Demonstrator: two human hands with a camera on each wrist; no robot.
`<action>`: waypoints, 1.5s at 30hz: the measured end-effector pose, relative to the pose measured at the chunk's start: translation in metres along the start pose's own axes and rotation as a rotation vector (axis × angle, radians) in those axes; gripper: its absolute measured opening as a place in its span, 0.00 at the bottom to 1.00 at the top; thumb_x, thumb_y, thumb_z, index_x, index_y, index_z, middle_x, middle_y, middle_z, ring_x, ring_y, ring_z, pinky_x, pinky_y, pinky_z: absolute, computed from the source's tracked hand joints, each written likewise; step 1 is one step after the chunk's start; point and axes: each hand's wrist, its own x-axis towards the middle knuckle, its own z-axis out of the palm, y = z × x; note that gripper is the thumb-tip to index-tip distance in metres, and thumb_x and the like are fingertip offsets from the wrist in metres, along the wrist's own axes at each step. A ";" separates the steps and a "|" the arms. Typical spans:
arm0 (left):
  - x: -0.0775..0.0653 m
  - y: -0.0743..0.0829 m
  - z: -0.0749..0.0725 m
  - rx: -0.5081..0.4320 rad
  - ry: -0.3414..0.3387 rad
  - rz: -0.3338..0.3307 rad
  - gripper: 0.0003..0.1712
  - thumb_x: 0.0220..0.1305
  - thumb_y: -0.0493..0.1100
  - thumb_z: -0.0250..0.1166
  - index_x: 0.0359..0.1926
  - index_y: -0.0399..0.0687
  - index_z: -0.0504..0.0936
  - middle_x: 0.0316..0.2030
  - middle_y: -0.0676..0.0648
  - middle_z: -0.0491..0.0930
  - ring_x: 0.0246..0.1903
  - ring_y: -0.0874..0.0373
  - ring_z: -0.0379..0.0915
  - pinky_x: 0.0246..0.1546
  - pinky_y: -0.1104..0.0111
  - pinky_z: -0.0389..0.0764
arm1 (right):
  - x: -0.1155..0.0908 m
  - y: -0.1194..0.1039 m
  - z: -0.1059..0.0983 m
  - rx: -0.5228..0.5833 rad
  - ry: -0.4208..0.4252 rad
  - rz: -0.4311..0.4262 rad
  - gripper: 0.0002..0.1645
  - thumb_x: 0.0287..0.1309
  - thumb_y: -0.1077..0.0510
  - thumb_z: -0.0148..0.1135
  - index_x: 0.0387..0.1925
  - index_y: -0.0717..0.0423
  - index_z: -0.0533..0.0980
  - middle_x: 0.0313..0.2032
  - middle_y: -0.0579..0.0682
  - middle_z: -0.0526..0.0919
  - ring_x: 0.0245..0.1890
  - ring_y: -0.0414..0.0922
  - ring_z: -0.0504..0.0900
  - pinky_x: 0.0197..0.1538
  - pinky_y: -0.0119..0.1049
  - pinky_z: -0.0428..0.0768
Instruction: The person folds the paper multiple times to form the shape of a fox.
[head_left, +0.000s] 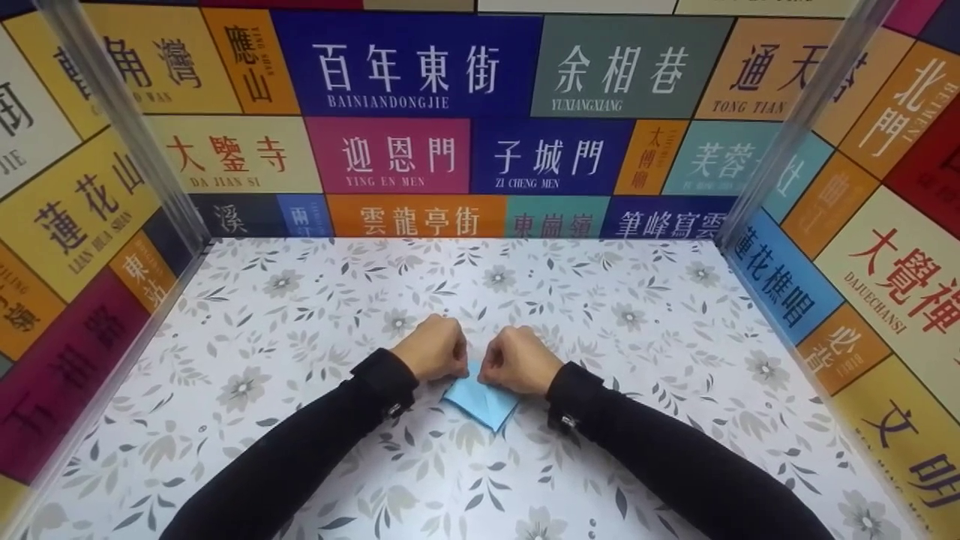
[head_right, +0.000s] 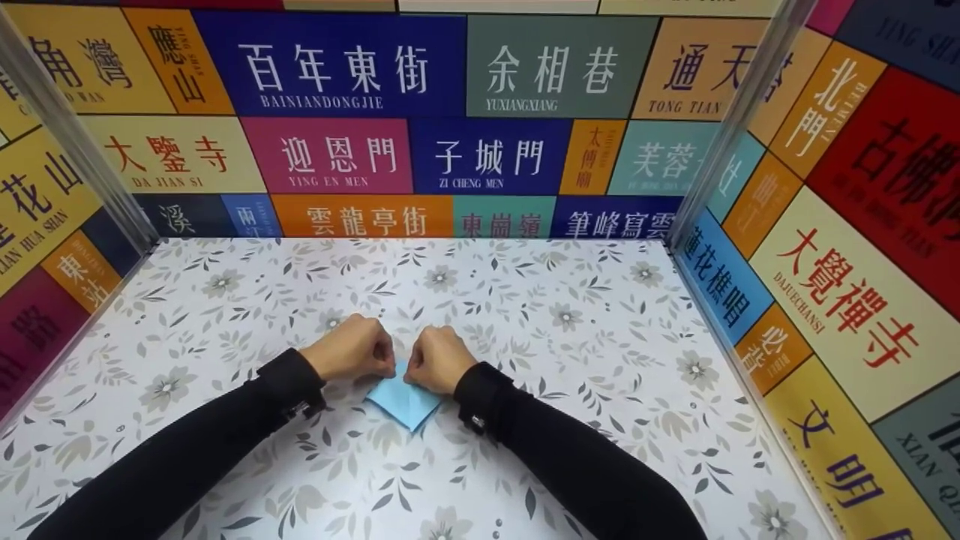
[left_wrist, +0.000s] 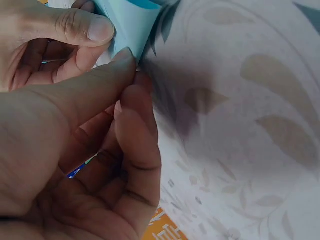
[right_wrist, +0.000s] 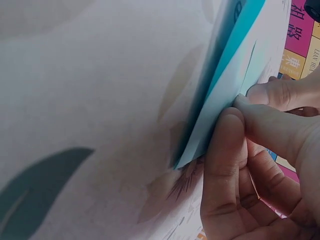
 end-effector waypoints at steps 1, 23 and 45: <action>-0.001 0.000 -0.001 0.001 -0.003 -0.003 0.07 0.58 0.32 0.86 0.27 0.41 0.96 0.23 0.46 0.92 0.21 0.63 0.72 0.28 0.72 0.74 | 0.000 0.000 0.000 -0.001 0.002 0.000 0.06 0.59 0.64 0.87 0.29 0.56 0.94 0.24 0.47 0.93 0.24 0.32 0.80 0.33 0.26 0.80; -0.014 -0.007 -0.001 -0.015 -0.001 -0.055 0.09 0.58 0.37 0.90 0.28 0.44 0.96 0.24 0.48 0.93 0.24 0.59 0.80 0.35 0.64 0.88 | 0.001 -0.002 0.002 -0.004 -0.012 0.021 0.07 0.60 0.63 0.87 0.28 0.54 0.94 0.24 0.46 0.93 0.24 0.32 0.80 0.33 0.25 0.78; -0.029 -0.009 -0.001 -0.026 0.008 -0.063 0.09 0.58 0.35 0.89 0.27 0.45 0.95 0.24 0.49 0.92 0.23 0.60 0.78 0.34 0.63 0.87 | 0.000 -0.004 0.002 -0.035 0.007 0.010 0.07 0.59 0.62 0.88 0.28 0.54 0.94 0.23 0.46 0.93 0.23 0.32 0.79 0.33 0.27 0.78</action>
